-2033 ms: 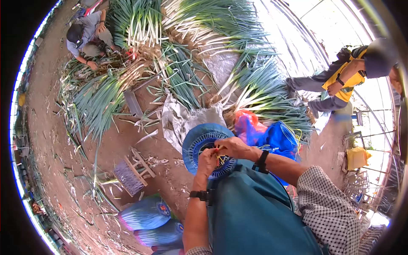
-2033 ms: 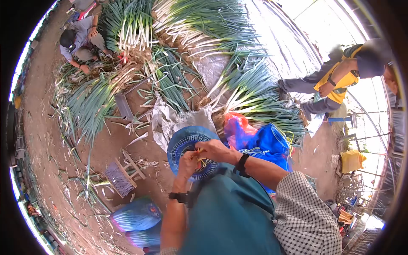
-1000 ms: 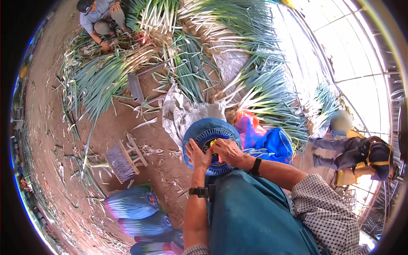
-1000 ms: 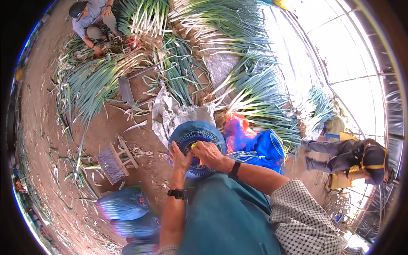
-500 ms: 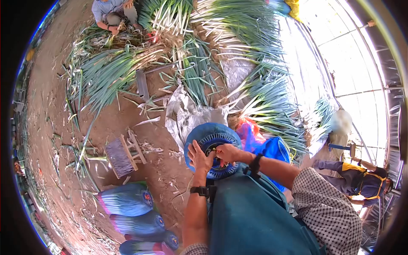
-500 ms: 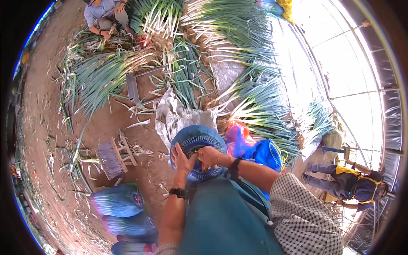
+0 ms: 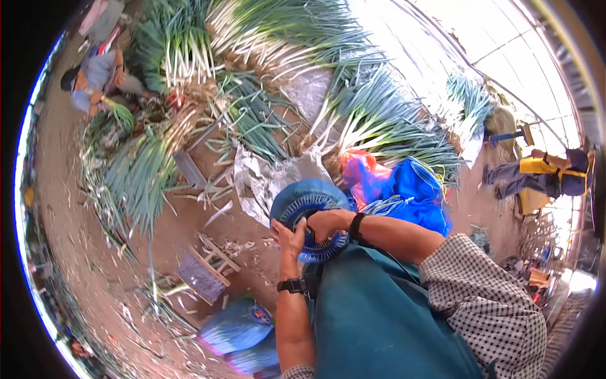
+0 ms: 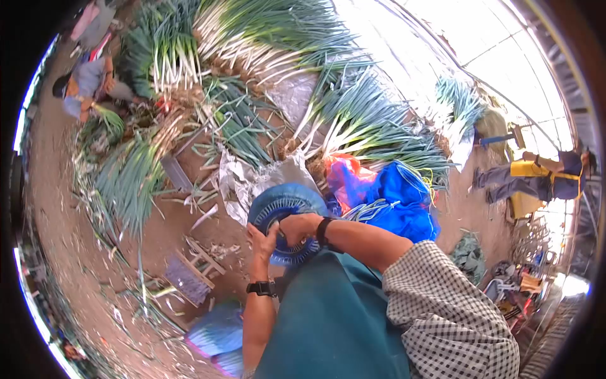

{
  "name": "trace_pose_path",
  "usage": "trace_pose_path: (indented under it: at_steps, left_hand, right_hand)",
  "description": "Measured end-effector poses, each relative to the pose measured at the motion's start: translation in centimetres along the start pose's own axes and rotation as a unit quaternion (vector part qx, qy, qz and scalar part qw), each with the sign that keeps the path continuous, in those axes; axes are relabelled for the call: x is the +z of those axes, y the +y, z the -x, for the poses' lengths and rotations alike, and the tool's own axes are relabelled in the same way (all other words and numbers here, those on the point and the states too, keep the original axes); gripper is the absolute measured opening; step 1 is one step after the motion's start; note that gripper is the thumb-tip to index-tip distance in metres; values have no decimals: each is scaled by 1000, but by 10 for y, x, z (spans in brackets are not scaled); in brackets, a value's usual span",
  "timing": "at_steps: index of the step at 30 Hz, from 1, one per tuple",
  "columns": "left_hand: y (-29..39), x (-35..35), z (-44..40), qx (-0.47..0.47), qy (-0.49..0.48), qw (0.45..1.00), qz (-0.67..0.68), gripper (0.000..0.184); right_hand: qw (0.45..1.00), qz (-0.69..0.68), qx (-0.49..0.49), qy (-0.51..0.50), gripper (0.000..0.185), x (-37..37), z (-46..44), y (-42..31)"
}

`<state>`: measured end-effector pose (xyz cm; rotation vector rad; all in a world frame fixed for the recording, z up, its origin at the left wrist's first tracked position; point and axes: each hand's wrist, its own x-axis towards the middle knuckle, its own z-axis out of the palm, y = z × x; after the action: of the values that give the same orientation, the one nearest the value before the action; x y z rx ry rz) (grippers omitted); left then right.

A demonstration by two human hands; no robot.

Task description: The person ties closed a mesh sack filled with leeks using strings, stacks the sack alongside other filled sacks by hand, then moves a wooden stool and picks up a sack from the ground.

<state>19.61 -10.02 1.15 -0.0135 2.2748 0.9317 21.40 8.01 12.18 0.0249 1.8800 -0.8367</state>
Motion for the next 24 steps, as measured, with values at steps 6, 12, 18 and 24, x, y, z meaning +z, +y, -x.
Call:
trace_pose_path:
  at_steps: [6, 12, 18, 24]
  left_hand:
    - [-8, -8, -1, 31, 5, 999, -27, 119]
    - [46, -2, -2, -26, 53, 983, -175, 88]
    - [28, -3, -12, 5, 44, 983, -178, 93]
    - [40, -15, -9, 13, -14, 989, -148, 101]
  right_hand:
    - [949, -175, -98, 243, 28, 33, 37, 29]
    - [893, 10, -147, 425, 32, 90, 37, 49]
    - [840, -20, -138, 525, 16, 102, -10, 52]
    - [851, 66, -35, 520, 15, 104, -13, 38]
